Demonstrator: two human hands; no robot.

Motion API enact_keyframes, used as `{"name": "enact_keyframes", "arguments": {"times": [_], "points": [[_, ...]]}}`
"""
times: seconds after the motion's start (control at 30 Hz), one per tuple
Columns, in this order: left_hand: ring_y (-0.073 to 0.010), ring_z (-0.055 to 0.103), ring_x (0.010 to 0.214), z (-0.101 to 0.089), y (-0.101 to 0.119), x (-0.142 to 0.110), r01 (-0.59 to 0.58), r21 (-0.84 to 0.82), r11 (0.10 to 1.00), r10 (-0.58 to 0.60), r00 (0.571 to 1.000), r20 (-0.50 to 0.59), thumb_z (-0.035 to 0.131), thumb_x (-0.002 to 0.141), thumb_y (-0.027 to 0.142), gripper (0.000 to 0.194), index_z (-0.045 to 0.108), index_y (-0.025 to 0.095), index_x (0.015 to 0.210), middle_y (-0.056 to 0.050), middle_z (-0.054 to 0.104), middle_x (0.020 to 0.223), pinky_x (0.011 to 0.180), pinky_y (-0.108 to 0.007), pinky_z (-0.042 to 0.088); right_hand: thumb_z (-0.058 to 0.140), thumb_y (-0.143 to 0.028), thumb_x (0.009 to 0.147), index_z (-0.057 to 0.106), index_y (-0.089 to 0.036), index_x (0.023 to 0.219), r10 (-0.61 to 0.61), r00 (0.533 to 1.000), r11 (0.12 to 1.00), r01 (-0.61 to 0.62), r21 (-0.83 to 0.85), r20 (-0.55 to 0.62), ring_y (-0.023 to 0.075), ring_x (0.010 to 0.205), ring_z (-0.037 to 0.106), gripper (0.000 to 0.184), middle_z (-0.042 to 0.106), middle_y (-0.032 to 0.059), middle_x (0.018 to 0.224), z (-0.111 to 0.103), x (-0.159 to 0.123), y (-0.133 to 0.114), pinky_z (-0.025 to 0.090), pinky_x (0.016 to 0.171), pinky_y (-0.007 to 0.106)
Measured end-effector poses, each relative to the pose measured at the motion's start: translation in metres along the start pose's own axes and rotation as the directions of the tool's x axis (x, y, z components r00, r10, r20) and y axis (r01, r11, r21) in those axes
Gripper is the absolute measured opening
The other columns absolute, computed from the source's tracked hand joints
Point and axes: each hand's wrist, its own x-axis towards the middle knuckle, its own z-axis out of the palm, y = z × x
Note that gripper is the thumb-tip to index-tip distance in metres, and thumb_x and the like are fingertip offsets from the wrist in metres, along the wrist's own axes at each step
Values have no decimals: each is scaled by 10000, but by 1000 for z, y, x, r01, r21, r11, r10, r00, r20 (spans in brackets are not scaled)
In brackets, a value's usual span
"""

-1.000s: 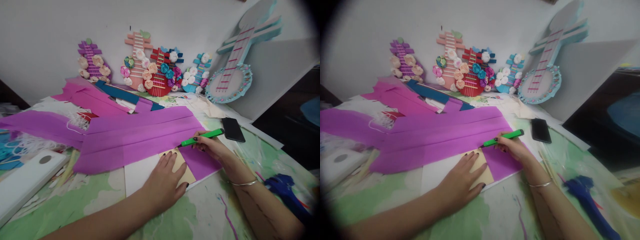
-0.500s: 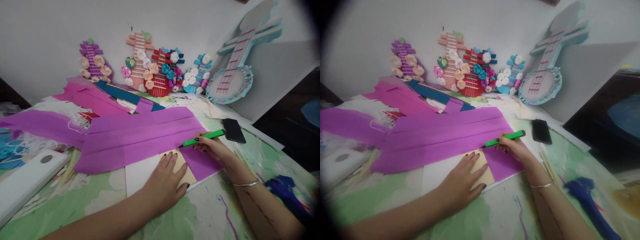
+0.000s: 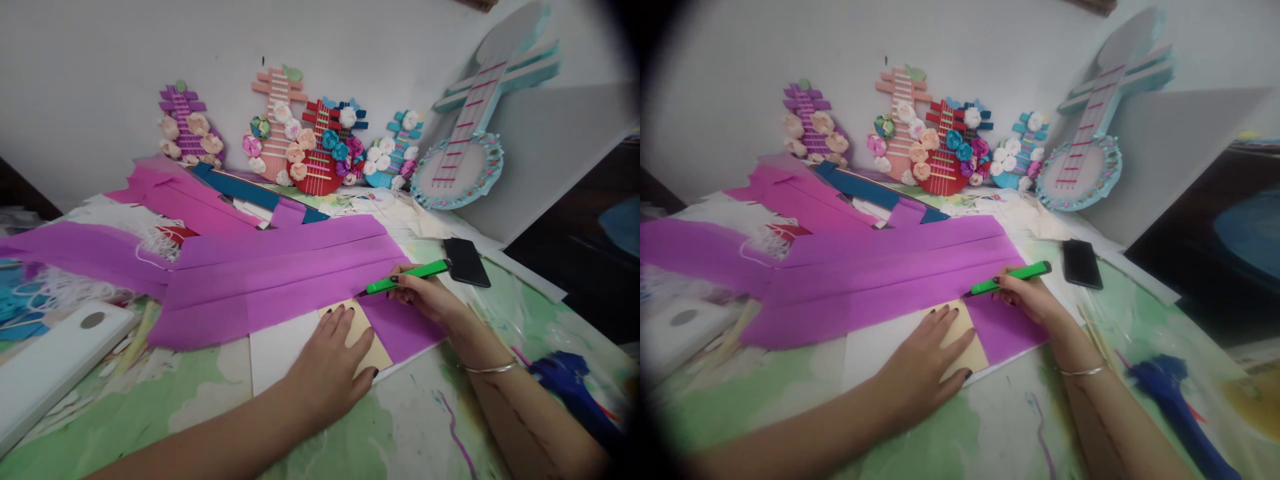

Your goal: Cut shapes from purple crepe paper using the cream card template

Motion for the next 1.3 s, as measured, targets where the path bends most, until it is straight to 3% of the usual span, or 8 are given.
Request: {"name": "enact_keyframes", "arguments": {"times": [0.47, 0.73, 1.13, 1.3], "points": [[-370, 299, 1394, 0, 0, -1, -3, -5, 1000, 3, 1000, -11, 466, 940, 453, 528, 442, 202, 1404, -180, 382, 1486, 1091, -562, 339, 659, -327, 700, 587, -180, 656, 49, 998, 998, -47, 50, -31, 108, 476, 481, 169, 592, 13, 542, 2, 2, 0, 303, 426, 245], [-380, 292, 1393, 1, -1, -1, -8, 3, 1000, 8, 1000, -5, 441, 950, 453, 531, 438, 193, 1413, -230, 367, 1477, 1096, -554, 324, 679, -325, 688, 577, -177, 671, 87, 996, 991, -83, 101, -34, 103, 481, 490, 180, 581, 6, 540, -3, 5, 5, 296, 426, 231], [-372, 319, 1383, 1, 0, 0, -13, 19, 1000, 13, 1000, -11, 443, 946, 466, 535, 447, 193, 1406, -199, 397, 1472, 1092, -551, 340, 656, -284, 720, 587, -167, 675, 34, 999, 997, -36, 61, 31, 107, 494, 478, 143, 622, 33, 572, -1, 3, 2, 313, 464, 241], [-385, 319, 1377, 1, 0, -1, -21, 42, 999, 22, 1000, -8, 427, 952, 469, 537, 450, 186, 1407, -239, 392, 1460, 1080, -558, 347, 688, -280, 690, 599, -157, 667, 62, 998, 990, -60, 124, -12, 95, 465, 468, 153, 627, 30, 551, 0, 4, 3, 299, 448, 227]]}}
